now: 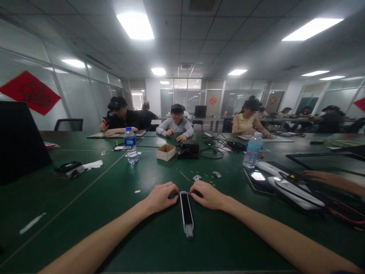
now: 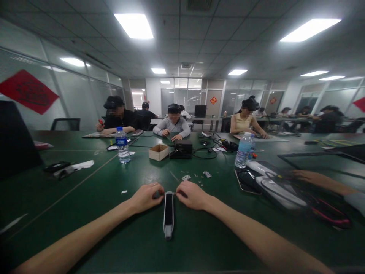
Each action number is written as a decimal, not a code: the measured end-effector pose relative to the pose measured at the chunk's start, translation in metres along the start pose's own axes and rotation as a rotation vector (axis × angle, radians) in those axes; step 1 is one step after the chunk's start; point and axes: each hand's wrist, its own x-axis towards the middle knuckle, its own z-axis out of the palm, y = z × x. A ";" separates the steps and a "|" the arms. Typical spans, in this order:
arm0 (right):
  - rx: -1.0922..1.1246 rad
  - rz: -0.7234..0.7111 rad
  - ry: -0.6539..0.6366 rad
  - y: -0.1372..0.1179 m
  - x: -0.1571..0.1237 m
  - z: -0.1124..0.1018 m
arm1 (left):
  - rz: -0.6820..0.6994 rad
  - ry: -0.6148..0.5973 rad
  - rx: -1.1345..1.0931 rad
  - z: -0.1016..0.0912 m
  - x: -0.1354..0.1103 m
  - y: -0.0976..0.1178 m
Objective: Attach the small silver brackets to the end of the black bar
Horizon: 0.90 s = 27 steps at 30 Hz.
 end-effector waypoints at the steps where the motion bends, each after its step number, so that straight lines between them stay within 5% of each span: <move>1: -0.031 -0.019 -0.008 0.001 0.000 -0.003 | 0.000 -0.001 -0.001 0.001 0.000 0.000; 6: -0.210 -0.018 0.033 0.029 -0.002 -0.021 | -0.027 -0.021 0.000 0.001 0.001 0.001; 14: -0.356 0.268 0.051 0.087 -0.019 -0.033 | -0.041 -0.032 -0.022 -0.002 0.001 0.004; 27: -0.361 0.293 0.037 0.101 -0.017 -0.013 | -0.076 -0.023 0.013 -0.002 0.002 0.011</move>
